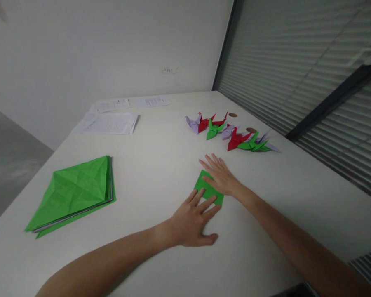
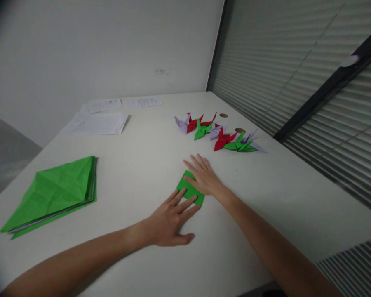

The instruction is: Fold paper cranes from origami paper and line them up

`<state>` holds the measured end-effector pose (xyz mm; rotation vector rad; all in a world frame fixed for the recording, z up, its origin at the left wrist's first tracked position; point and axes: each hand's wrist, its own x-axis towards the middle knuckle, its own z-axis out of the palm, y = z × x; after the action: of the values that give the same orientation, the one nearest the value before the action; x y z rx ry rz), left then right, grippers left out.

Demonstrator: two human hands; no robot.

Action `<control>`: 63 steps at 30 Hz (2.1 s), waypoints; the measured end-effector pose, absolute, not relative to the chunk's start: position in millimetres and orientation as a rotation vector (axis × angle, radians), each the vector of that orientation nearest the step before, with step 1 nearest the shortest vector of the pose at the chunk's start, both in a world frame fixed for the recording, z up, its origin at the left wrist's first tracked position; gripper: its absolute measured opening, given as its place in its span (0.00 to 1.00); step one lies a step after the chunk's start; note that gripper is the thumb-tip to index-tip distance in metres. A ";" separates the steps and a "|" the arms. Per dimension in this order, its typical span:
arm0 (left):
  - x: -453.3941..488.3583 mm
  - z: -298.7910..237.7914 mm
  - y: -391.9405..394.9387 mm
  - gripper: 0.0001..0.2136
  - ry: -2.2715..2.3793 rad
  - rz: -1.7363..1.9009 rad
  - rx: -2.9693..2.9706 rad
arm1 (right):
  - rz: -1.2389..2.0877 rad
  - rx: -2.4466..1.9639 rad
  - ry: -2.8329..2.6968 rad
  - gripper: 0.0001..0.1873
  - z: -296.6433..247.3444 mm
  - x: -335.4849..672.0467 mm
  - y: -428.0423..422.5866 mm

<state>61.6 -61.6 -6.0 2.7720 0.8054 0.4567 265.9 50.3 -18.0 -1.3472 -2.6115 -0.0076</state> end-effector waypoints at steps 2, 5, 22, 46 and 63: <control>61.4 -5.6 -63.3 0.36 0.831 0.446 2.766 | -0.054 -1.487 -2.512 0.36 -21.5 268.2 54.6; 60.5 -3.1 -65.7 0.36 0.859 0.437 2.759 | -0.098 -1.465 -2.447 0.36 -20.3 270.0 55.8; 35.8 20.1 -29.0 0.07 1.369 0.911 2.669 | 0.173 -0.891 -2.615 0.11 7.4 258.2 24.8; 33.3 4.1 -42.6 0.06 0.907 1.017 3.169 | 0.768 -1.191 -2.027 0.06 2.2 232.6 10.8; 42.5 2.1 -41.0 0.31 1.343 0.485 2.772 | 0.505 -1.174 -2.198 0.23 5.0 263.7 26.9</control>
<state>42.5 -41.0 2.1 2.7719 1.3434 0.4850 263.7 26.9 5.0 -1.1742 -2.1976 0.5054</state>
